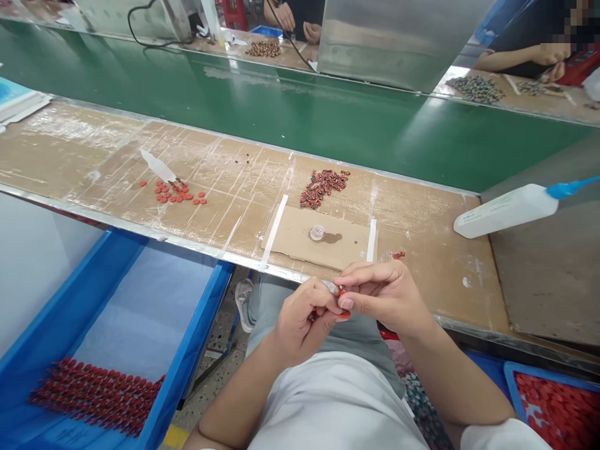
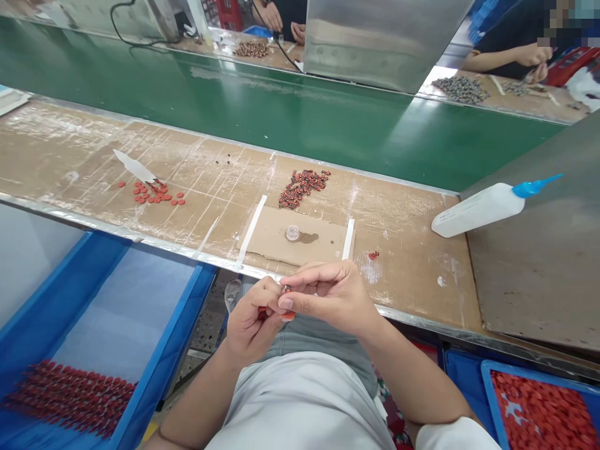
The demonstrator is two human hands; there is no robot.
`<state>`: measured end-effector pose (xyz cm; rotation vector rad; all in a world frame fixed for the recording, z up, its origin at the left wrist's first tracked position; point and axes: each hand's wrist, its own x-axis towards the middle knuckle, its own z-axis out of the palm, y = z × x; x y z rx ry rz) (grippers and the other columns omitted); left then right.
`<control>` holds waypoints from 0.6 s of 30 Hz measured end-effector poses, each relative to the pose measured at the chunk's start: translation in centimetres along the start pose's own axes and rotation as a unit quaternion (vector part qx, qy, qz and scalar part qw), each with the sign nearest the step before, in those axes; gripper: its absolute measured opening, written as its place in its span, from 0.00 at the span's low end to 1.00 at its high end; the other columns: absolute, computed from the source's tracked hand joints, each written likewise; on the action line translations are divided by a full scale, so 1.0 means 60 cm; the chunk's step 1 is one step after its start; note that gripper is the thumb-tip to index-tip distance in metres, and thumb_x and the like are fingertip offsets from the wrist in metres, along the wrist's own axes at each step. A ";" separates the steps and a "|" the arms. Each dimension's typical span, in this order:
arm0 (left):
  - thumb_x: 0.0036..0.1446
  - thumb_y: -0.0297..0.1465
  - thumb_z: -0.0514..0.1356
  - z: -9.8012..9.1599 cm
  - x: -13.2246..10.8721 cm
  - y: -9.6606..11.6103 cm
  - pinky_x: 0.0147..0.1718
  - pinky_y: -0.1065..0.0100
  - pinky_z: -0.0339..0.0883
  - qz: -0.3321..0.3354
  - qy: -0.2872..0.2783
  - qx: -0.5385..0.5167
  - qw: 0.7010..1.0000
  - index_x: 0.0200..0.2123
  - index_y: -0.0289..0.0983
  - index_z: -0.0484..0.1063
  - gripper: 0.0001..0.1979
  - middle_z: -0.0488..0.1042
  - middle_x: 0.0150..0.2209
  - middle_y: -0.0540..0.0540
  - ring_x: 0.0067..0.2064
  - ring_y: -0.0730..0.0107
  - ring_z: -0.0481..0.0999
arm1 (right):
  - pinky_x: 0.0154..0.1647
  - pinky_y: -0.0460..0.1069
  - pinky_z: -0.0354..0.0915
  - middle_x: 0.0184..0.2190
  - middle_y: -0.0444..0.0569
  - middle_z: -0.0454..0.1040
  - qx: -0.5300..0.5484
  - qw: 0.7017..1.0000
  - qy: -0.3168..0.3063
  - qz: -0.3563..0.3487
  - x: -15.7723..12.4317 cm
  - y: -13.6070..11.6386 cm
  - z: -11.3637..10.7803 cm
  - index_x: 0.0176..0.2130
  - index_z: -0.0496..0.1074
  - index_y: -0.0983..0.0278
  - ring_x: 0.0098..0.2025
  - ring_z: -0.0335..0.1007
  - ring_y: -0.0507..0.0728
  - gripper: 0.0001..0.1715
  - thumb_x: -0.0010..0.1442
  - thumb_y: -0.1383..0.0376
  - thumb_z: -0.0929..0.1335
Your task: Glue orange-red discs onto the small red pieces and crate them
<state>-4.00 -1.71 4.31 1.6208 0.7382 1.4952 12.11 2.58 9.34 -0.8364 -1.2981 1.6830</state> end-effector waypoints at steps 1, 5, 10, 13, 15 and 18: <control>0.57 0.23 0.59 0.000 0.001 0.001 0.30 0.69 0.60 -0.002 -0.005 0.002 1.000 0.38 0.39 0.69 0.06 0.65 0.28 0.50 0.30 0.71 0.63 | 0.25 0.45 0.73 0.29 0.49 0.79 0.004 1.000 0.000 0.001 0.000 0.000 0.000 0.34 0.81 0.62 0.27 0.75 0.52 0.14 0.44 0.71 0.77; 0.58 0.23 0.58 0.002 0.005 0.006 0.31 0.68 0.61 -0.008 -0.006 0.004 1.000 0.37 0.39 0.69 0.06 0.66 0.28 0.49 0.31 0.71 0.63 | 0.25 0.45 0.74 0.29 0.49 0.79 0.019 1.000 -0.004 -0.005 0.000 -0.002 0.002 0.35 0.81 0.61 0.27 0.75 0.52 0.14 0.44 0.72 0.77; 0.58 0.23 0.59 0.006 0.006 0.002 0.31 0.69 0.61 -0.016 0.009 0.002 1.000 0.36 0.39 0.69 0.06 0.67 0.29 0.50 0.31 0.72 0.63 | 0.27 0.44 0.74 0.29 0.48 0.79 0.023 1.000 -0.011 -0.004 -0.002 0.002 -0.004 0.37 0.80 0.61 0.27 0.76 0.52 0.15 0.47 0.74 0.76; 0.57 0.23 0.60 0.012 0.001 -0.005 0.31 0.69 0.61 -0.024 0.022 -0.002 0.999 0.37 0.39 0.69 0.06 0.66 0.29 0.50 0.31 0.73 0.63 | 0.29 0.43 0.74 0.29 0.48 0.80 0.022 1.000 0.007 -0.002 -0.008 0.007 -0.011 0.37 0.80 0.61 0.28 0.77 0.51 0.15 0.47 0.74 0.76; 0.55 0.24 0.62 0.020 -0.002 -0.010 0.30 0.70 0.61 -0.039 0.039 -0.015 0.998 0.39 0.39 0.69 0.08 0.65 0.29 0.51 0.31 0.74 0.64 | 0.29 0.44 0.75 0.29 0.48 0.80 0.028 0.999 0.028 -0.006 -0.016 0.010 -0.016 0.36 0.80 0.61 0.29 0.77 0.52 0.14 0.47 0.73 0.76; 0.53 0.26 0.65 0.037 -0.004 -0.018 0.26 0.73 0.59 -0.109 0.107 -0.099 0.983 0.39 0.39 0.69 0.10 0.61 0.27 0.54 0.27 0.78 0.62 | 0.30 0.47 0.76 0.31 0.48 0.80 0.028 0.996 0.081 -0.028 -0.033 0.015 -0.030 0.36 0.80 0.60 0.30 0.78 0.54 0.13 0.48 0.72 0.76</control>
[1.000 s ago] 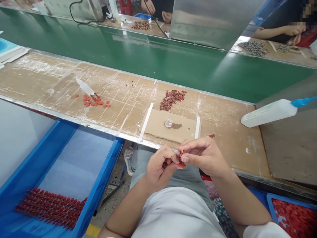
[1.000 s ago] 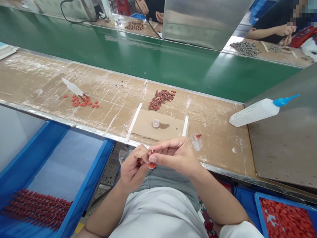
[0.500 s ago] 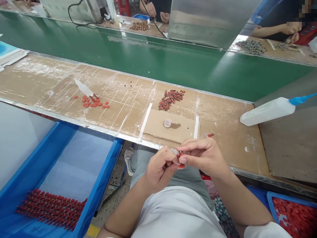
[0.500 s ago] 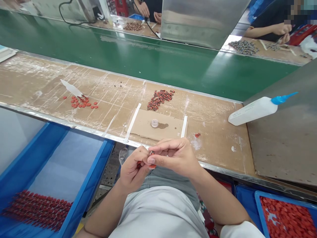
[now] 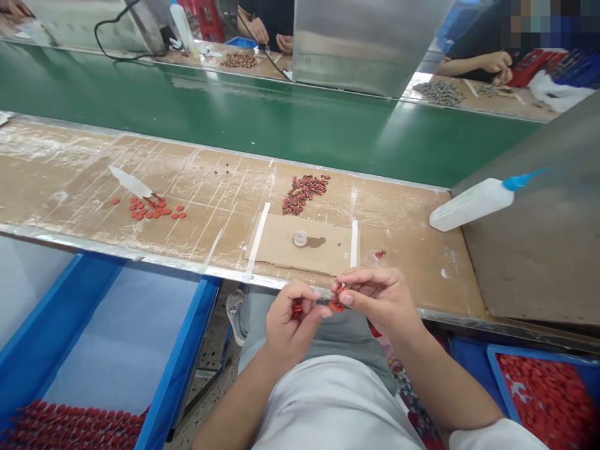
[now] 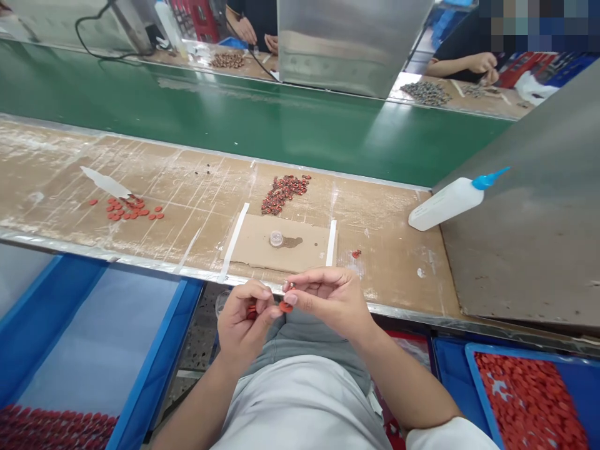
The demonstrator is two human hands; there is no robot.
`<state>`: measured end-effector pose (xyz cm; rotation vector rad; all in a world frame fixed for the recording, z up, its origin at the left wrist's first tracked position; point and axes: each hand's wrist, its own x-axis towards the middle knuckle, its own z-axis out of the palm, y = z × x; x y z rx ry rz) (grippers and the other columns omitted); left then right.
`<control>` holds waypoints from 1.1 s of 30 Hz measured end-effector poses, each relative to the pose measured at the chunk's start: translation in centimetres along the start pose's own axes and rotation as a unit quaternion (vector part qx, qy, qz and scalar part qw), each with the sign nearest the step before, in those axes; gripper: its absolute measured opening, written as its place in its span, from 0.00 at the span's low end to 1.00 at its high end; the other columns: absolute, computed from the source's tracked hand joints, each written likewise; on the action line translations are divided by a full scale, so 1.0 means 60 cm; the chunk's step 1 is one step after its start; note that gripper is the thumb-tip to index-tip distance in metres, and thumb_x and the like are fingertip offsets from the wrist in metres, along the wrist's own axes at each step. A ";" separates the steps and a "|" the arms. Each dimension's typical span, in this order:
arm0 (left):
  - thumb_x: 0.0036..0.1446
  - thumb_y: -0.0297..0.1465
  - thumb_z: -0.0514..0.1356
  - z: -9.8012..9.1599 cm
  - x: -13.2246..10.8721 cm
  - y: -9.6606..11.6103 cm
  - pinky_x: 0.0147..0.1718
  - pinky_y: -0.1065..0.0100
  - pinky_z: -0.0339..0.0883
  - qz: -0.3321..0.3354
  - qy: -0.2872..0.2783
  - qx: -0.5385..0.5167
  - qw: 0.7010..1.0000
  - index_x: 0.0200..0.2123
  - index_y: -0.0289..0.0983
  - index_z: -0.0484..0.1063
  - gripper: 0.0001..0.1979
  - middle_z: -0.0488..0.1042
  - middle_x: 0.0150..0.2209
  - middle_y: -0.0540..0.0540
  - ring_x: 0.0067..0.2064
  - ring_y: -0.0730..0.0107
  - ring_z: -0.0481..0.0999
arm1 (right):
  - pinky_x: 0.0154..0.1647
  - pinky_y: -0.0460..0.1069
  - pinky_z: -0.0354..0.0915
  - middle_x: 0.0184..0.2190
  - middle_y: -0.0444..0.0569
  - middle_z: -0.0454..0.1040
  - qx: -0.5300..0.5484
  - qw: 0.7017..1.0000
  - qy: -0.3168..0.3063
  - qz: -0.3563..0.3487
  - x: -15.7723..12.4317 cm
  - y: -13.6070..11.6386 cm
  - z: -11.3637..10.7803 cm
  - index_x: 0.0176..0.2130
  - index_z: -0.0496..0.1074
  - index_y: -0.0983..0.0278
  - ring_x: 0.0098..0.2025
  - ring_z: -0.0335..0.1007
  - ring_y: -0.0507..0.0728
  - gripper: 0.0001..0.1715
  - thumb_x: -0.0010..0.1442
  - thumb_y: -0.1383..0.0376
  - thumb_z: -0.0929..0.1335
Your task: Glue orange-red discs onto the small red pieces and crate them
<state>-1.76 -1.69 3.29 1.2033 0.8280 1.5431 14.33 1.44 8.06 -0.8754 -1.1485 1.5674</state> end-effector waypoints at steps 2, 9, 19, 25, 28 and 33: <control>0.57 0.29 0.62 0.008 0.004 -0.007 0.23 0.76 0.56 -0.102 0.075 -0.116 0.985 0.39 0.39 0.70 0.06 0.60 0.26 0.54 0.24 0.81 0.60 | 0.31 0.49 0.77 0.31 0.47 0.80 -0.039 0.995 0.076 -0.045 -0.009 0.002 -0.021 0.35 0.79 0.60 0.30 0.78 0.55 0.11 0.49 0.71 0.76; 0.59 0.29 0.57 0.006 0.033 -0.042 0.28 0.76 0.67 -0.384 0.190 -0.397 0.812 0.42 0.29 0.73 0.11 0.72 0.35 0.43 0.32 0.77 0.72 | 0.46 0.57 0.75 0.36 0.52 0.80 -0.371 0.831 0.392 -0.137 -0.018 0.047 -0.191 0.39 0.78 0.64 0.37 0.79 0.60 0.15 0.51 0.61 0.75; 0.60 0.29 0.53 0.022 0.045 -0.044 0.59 0.56 0.61 -0.375 0.144 -0.453 0.796 0.51 0.25 0.69 0.19 0.66 0.59 0.30 0.61 0.51 0.65 | 0.48 0.54 0.73 0.39 0.54 0.80 -0.451 0.806 0.371 -0.097 0.009 0.135 -0.340 0.45 0.74 0.66 0.40 0.79 0.58 0.22 0.54 0.55 0.71; 0.60 0.30 0.52 0.022 0.047 -0.043 0.61 0.55 0.57 -0.377 0.122 -0.467 0.790 0.51 0.26 0.69 0.19 0.66 0.59 0.31 0.62 0.51 0.64 | 0.49 0.57 0.71 0.43 0.54 0.79 -0.590 0.691 0.396 -0.132 -0.004 0.110 -0.312 0.48 0.74 0.65 0.42 0.77 0.61 0.25 0.52 0.57 0.73; 0.60 0.31 0.52 0.023 0.046 -0.042 0.61 0.55 0.57 -0.375 0.121 -0.468 0.791 0.50 0.26 0.70 0.18 0.68 0.58 0.30 0.61 0.51 0.64 | 0.46 0.56 0.71 0.40 0.53 0.79 -0.623 0.631 0.407 -0.219 -0.029 0.083 -0.250 0.46 0.76 0.64 0.39 0.76 0.60 0.20 0.52 0.62 0.73; 0.61 0.34 0.52 0.033 0.043 -0.036 0.62 0.55 0.54 -0.367 0.106 -0.464 0.799 0.49 0.28 0.71 0.19 0.69 0.57 0.31 0.61 0.52 0.65 | 0.33 0.49 0.72 0.37 0.48 0.79 -0.498 0.819 0.155 -0.239 -0.059 0.071 -0.089 0.44 0.75 0.59 0.28 0.73 0.52 0.18 0.51 0.68 0.74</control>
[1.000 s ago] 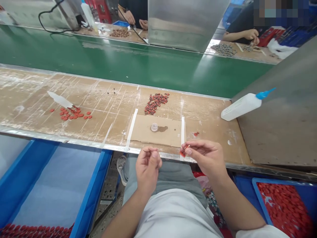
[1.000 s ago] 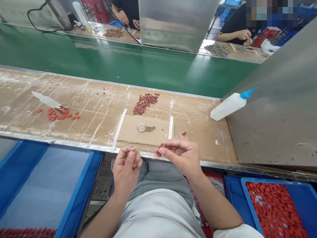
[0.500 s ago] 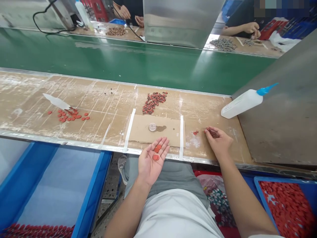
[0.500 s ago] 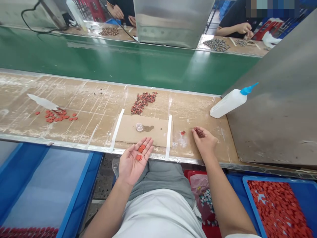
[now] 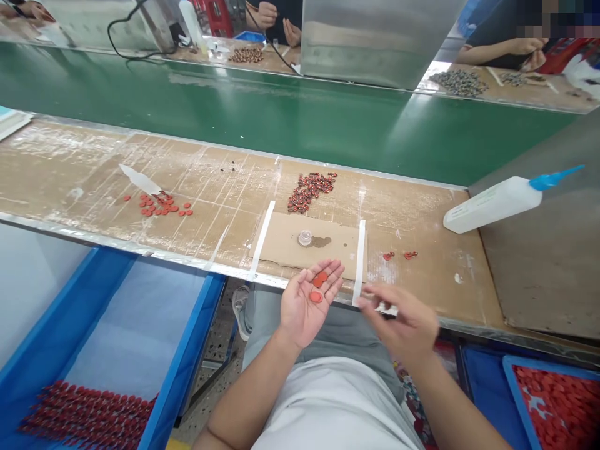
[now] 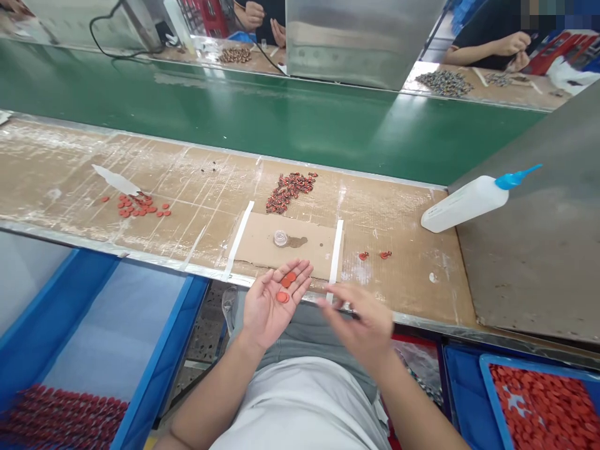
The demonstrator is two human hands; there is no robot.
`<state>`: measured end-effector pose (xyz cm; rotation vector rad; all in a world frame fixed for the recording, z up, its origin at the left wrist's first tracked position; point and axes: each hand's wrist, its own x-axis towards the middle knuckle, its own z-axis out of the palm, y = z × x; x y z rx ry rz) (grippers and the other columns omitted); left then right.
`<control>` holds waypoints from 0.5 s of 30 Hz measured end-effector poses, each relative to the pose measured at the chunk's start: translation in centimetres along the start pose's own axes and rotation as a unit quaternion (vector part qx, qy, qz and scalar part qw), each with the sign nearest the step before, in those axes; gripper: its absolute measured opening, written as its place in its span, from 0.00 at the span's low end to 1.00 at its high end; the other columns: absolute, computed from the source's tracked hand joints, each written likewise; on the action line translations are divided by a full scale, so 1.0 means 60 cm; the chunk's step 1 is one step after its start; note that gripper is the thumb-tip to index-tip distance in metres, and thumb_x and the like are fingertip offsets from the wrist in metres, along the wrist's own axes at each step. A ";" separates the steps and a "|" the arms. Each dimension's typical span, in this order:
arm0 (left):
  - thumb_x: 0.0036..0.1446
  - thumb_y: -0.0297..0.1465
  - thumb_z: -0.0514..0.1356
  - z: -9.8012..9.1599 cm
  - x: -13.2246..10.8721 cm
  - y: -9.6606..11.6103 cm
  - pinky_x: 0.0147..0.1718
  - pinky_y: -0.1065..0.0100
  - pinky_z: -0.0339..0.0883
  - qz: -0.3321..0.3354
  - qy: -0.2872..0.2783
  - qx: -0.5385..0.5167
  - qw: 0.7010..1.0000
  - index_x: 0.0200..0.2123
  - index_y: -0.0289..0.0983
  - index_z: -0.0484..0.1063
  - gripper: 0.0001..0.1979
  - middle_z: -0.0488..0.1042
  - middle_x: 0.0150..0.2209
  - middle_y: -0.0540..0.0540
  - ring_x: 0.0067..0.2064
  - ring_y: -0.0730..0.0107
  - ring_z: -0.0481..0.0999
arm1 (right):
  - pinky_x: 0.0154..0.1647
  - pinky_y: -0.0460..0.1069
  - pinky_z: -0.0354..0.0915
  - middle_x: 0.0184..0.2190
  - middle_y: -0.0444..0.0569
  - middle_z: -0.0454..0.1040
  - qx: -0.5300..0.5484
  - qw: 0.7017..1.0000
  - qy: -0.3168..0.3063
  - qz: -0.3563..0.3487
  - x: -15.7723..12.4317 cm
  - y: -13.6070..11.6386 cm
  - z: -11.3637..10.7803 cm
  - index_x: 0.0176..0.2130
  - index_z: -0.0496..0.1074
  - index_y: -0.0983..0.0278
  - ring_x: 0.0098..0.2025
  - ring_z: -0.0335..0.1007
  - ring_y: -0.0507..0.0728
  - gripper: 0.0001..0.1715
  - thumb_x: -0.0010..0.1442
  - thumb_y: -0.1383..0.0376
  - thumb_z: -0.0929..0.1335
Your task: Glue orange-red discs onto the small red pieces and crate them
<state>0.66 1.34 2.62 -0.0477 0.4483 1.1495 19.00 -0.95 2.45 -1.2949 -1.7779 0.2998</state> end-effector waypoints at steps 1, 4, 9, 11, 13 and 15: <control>0.62 0.35 0.51 0.002 -0.002 -0.003 0.62 0.55 0.53 0.001 -0.005 0.007 1.000 0.49 0.28 0.71 0.19 0.69 0.57 0.31 0.61 0.52 0.65 | 0.34 0.49 0.72 0.38 0.49 0.78 0.028 0.998 -0.048 -0.018 -0.001 -0.022 0.015 0.45 0.75 0.59 0.31 0.74 0.53 0.19 0.52 0.68 0.74; 0.63 0.38 0.49 0.007 -0.009 -0.009 0.63 0.57 0.51 0.019 -0.015 0.037 0.999 0.48 0.29 0.72 0.21 0.72 0.54 0.33 0.60 0.53 0.66 | 0.41 0.51 0.73 0.39 0.48 0.78 0.071 0.989 -0.118 -0.054 0.003 -0.054 0.055 0.44 0.75 0.58 0.39 0.75 0.56 0.15 0.55 0.69 0.72; 0.63 0.39 0.49 0.003 -0.019 -0.008 0.62 0.58 0.51 0.029 -0.006 0.038 0.999 0.47 0.29 0.73 0.21 0.74 0.51 0.34 0.59 0.54 0.67 | 0.37 0.50 0.74 0.36 0.45 0.79 0.084 0.989 -0.118 -0.014 0.004 -0.047 0.080 0.45 0.75 0.57 0.34 0.76 0.55 0.17 0.55 0.67 0.72; 0.63 0.39 0.50 -0.001 -0.019 -0.003 0.62 0.58 0.52 0.019 -0.007 0.007 1.000 0.46 0.30 0.73 0.21 0.74 0.51 0.34 0.60 0.54 0.67 | 0.36 0.49 0.74 0.38 0.46 0.80 0.080 0.992 -0.095 -0.013 0.004 -0.045 0.079 0.47 0.74 0.59 0.35 0.77 0.55 0.20 0.54 0.67 0.73; 0.62 0.37 0.51 -0.003 -0.019 0.002 0.62 0.58 0.53 0.006 -0.013 -0.024 1.000 0.46 0.30 0.73 0.19 0.74 0.51 0.35 0.59 0.55 0.68 | 0.37 0.48 0.74 0.39 0.48 0.80 0.060 0.994 -0.077 -0.053 0.007 -0.046 0.074 0.50 0.72 0.60 0.36 0.78 0.55 0.24 0.53 0.67 0.74; 0.62 0.34 0.51 -0.004 -0.020 0.004 0.61 0.59 0.54 -0.004 -0.018 -0.041 0.999 0.46 0.29 0.73 0.17 0.75 0.50 0.36 0.59 0.56 0.68 | 0.36 0.47 0.74 0.37 0.47 0.81 0.019 0.989 -0.077 -0.126 0.014 -0.047 0.067 0.52 0.70 0.60 0.34 0.78 0.55 0.26 0.53 0.69 0.74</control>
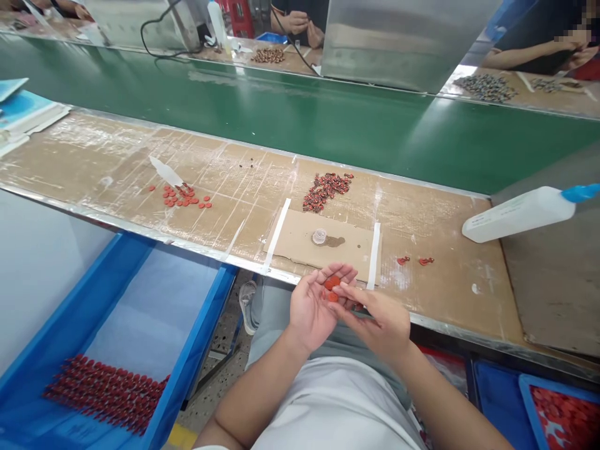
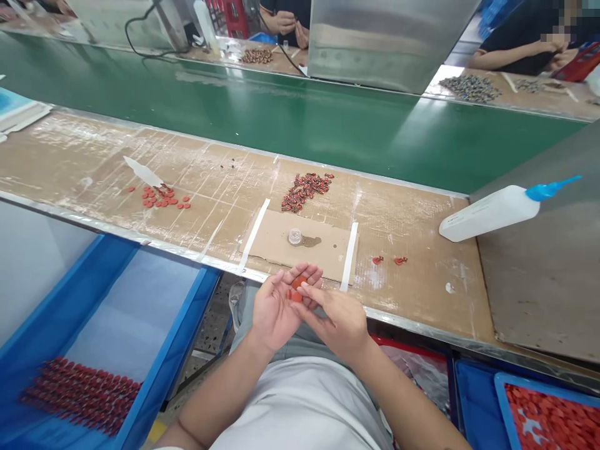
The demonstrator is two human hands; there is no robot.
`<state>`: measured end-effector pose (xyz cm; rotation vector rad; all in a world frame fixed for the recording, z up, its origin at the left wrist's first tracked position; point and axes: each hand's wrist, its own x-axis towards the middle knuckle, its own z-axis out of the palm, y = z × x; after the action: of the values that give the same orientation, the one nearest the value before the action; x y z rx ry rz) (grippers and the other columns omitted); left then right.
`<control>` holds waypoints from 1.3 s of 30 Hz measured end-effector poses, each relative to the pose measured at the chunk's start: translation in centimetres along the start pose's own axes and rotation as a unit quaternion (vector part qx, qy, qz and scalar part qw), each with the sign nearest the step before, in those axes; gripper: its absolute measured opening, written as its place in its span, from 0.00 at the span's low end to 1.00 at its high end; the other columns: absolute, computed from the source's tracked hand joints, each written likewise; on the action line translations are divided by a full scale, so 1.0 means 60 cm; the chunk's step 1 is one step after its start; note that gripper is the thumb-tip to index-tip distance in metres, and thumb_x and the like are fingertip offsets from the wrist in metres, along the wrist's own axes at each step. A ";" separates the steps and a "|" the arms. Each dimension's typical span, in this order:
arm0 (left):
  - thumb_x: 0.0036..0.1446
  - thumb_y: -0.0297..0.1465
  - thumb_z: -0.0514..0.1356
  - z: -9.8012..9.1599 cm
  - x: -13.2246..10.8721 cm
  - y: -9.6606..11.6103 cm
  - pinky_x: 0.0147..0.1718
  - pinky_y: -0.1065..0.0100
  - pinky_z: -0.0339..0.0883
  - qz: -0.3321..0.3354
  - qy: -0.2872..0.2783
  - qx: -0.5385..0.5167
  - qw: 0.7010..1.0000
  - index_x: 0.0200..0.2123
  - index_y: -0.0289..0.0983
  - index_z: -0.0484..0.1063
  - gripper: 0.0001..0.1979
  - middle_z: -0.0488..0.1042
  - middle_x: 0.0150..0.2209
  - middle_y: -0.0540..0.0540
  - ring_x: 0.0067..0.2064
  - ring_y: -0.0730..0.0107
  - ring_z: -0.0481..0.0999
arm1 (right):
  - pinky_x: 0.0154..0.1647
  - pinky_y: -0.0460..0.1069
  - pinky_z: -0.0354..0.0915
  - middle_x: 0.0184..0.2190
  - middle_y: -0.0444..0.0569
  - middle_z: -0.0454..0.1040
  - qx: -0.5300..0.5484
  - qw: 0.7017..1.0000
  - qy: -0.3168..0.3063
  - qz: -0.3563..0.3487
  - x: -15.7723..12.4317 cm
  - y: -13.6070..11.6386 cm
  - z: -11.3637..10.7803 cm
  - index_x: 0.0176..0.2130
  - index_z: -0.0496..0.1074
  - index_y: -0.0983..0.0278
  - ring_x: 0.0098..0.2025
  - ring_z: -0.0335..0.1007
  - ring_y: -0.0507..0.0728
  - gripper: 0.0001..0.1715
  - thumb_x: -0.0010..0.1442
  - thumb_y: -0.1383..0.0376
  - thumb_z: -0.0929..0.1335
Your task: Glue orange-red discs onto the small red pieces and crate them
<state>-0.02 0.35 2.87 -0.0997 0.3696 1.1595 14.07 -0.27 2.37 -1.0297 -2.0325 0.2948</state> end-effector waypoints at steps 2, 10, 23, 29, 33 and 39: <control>0.61 0.31 0.52 0.000 -0.001 0.000 0.61 0.60 0.55 -0.003 -0.001 -0.003 1.000 0.45 0.29 0.74 0.16 0.75 0.50 0.37 0.58 0.57 0.69 | 0.37 0.47 0.74 0.36 0.47 0.81 -0.037 0.997 -0.023 -0.064 0.008 0.002 -0.009 0.54 0.68 0.60 0.33 0.78 0.54 0.29 0.53 0.69 0.74; 0.61 0.32 0.53 -0.008 -0.010 0.001 0.48 0.66 0.67 -0.050 0.015 0.034 0.998 0.40 0.30 0.76 0.15 0.79 0.39 0.41 0.44 0.66 0.76 | 0.39 0.46 0.75 0.41 0.47 0.80 -0.008 0.993 -0.067 -0.097 0.041 0.016 -0.043 0.64 0.56 0.59 0.37 0.79 0.53 0.42 0.55 0.69 0.73; 0.61 0.28 0.58 -0.012 -0.021 0.013 0.48 0.65 0.70 -0.049 0.001 0.094 0.994 0.40 0.30 0.76 0.09 0.79 0.37 0.43 0.42 0.69 0.79 | 0.32 0.44 0.71 0.40 0.46 0.81 -0.109 0.972 -0.152 -0.142 0.068 0.028 -0.051 0.67 0.46 0.61 0.31 0.78 0.51 0.43 0.61 0.69 0.68; 0.58 0.27 0.61 -0.017 -0.021 0.007 0.52 0.64 0.68 -0.013 0.025 0.116 0.993 0.41 0.31 0.76 0.08 0.79 0.40 0.42 0.43 0.69 0.79 | 0.31 0.45 0.71 0.48 0.51 0.77 -0.090 0.972 -0.192 -0.097 0.068 0.030 -0.047 0.69 0.40 0.63 0.37 0.78 0.54 0.43 0.64 0.65 0.66; 0.58 0.28 0.62 -0.015 -0.018 0.001 0.52 0.65 0.68 0.026 0.049 0.116 0.992 0.44 0.33 0.76 0.11 0.77 0.47 0.39 0.50 0.64 0.76 | 0.32 0.46 0.70 0.39 0.46 0.81 -0.101 0.981 -0.118 -0.112 0.061 0.033 -0.036 0.66 0.52 0.59 0.28 0.76 0.52 0.41 0.59 0.65 0.70; 0.59 0.30 0.60 -0.011 -0.020 0.004 0.53 0.62 0.68 0.046 0.037 0.113 0.992 0.43 0.32 0.77 0.11 0.79 0.44 0.40 0.49 0.64 0.77 | 0.33 0.45 0.70 0.33 0.44 0.81 -0.101 0.980 -0.105 -0.133 0.066 0.034 -0.026 0.63 0.60 0.59 0.28 0.76 0.51 0.37 0.57 0.65 0.72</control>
<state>-0.82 -0.79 2.66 0.0733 0.5738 1.1990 15.08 3.80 4.53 -0.8587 -2.4014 0.0588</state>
